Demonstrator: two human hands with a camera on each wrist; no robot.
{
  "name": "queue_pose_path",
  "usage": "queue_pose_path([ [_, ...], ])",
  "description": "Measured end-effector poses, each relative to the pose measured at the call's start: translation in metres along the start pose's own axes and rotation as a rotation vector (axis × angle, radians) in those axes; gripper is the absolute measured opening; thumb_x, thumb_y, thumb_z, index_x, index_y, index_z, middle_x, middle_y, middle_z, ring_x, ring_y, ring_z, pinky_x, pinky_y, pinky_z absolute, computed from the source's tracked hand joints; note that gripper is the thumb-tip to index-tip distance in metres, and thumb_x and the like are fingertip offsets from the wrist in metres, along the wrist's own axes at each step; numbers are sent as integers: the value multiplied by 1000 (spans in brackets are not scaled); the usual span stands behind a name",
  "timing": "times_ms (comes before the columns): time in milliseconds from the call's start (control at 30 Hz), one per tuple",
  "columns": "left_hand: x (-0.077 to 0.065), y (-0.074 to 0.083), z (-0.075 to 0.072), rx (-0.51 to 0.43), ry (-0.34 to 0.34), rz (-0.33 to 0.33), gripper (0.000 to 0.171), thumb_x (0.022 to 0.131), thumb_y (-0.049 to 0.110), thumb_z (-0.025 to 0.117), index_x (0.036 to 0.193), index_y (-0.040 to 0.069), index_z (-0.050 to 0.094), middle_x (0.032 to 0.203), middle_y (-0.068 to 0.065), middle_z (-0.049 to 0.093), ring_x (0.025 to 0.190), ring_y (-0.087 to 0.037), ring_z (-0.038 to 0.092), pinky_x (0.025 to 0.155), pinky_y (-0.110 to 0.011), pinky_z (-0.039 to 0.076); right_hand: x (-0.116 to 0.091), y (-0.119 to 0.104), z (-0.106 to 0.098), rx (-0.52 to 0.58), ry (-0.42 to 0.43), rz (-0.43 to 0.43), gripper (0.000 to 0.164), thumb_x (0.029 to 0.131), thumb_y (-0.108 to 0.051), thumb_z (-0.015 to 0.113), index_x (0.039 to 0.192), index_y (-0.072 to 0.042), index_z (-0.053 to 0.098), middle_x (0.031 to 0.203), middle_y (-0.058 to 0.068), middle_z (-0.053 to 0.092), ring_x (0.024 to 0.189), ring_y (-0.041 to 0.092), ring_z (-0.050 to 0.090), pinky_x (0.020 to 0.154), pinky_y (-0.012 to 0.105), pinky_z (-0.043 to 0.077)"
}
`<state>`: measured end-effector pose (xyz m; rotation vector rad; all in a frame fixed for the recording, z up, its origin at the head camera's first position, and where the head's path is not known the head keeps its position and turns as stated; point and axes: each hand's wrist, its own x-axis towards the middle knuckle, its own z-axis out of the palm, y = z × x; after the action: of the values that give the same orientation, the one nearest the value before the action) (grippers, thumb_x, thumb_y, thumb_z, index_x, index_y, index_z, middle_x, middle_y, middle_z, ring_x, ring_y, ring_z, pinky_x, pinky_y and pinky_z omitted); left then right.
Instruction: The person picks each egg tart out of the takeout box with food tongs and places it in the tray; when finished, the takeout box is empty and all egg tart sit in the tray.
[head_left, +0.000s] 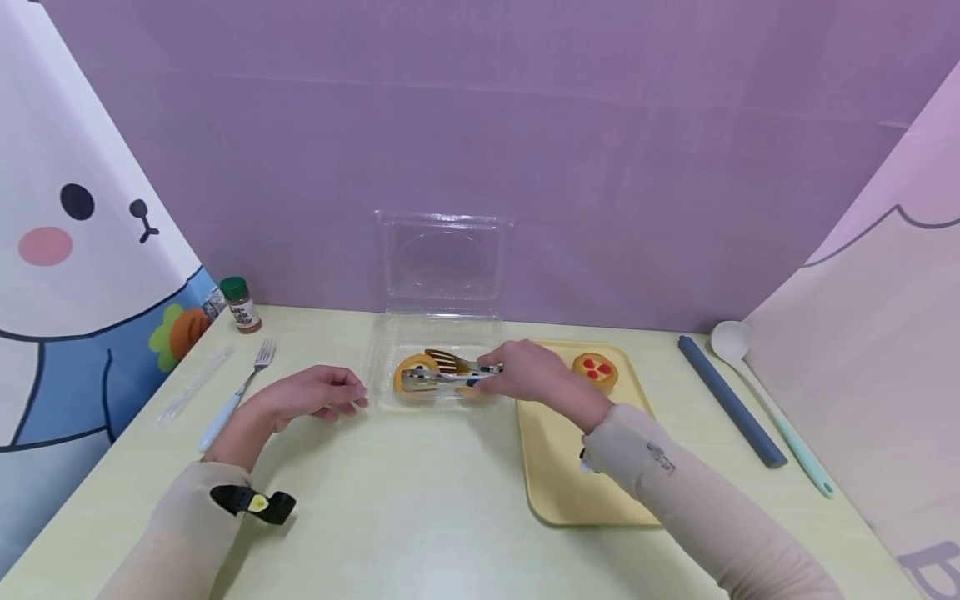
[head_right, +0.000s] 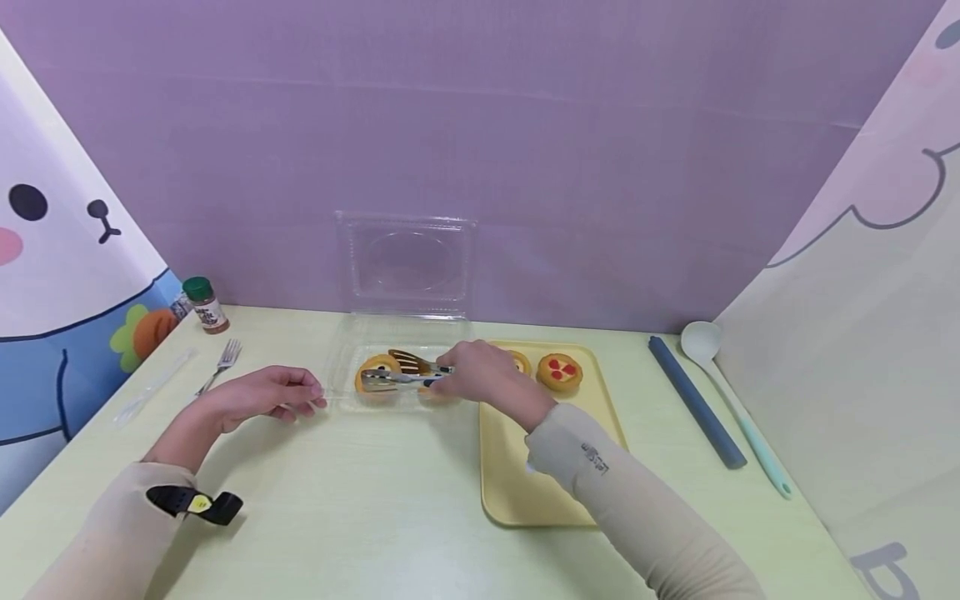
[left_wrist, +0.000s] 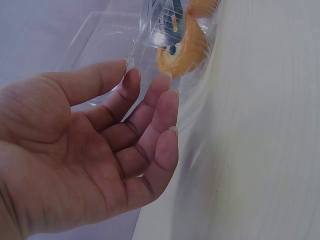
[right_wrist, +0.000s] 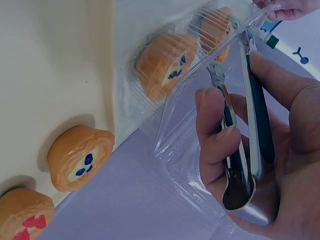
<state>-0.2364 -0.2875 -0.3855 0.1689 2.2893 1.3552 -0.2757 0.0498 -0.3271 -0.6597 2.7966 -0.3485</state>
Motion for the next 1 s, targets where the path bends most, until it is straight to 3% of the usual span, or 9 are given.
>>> queue_pose_path([
  [400, 0, -3, 0, 0, -5, 6, 34, 103, 30, 56, 120, 1, 59, 125, -16, 66, 108, -21, 63, 87, -36, 52, 8, -2, 2, -19, -29, -31, 48, 91, -44, 70, 135, -27, 64, 141, 0, 61, 130, 28, 58, 96, 46, 51],
  [733, 2, -4, 0, -5, -4, 12, 34, 103, 30, 56, 120, 1, 59, 124, -15, 67, 107, -20, 64, 86, -36, 53, 13, -8, 5, -67, -6, -108, 43, 92, -40, 70, 132, -25, 67, 135, -1, 66, 118, 26, 65, 77, 39, 54],
  [867, 1, -4, -1, -9, -7, 16, 35, 103, 30, 56, 121, 0, 59, 124, -15, 67, 107, -20, 64, 86, -36, 53, 14, -12, 5, -78, 3, -107, 42, 92, -40, 70, 132, -27, 67, 134, 0, 67, 96, 19, 67, 62, 34, 47],
  [1000, 0, -4, -1, -9, -7, 13, 35, 103, 30, 56, 121, 0, 59, 124, -15, 67, 106, -20, 63, 86, -36, 53, 15, -14, 6, -85, 19, -94, 41, 91, -40, 71, 131, -29, 67, 133, 0, 68, 77, 15, 57, 53, 31, 39],
])
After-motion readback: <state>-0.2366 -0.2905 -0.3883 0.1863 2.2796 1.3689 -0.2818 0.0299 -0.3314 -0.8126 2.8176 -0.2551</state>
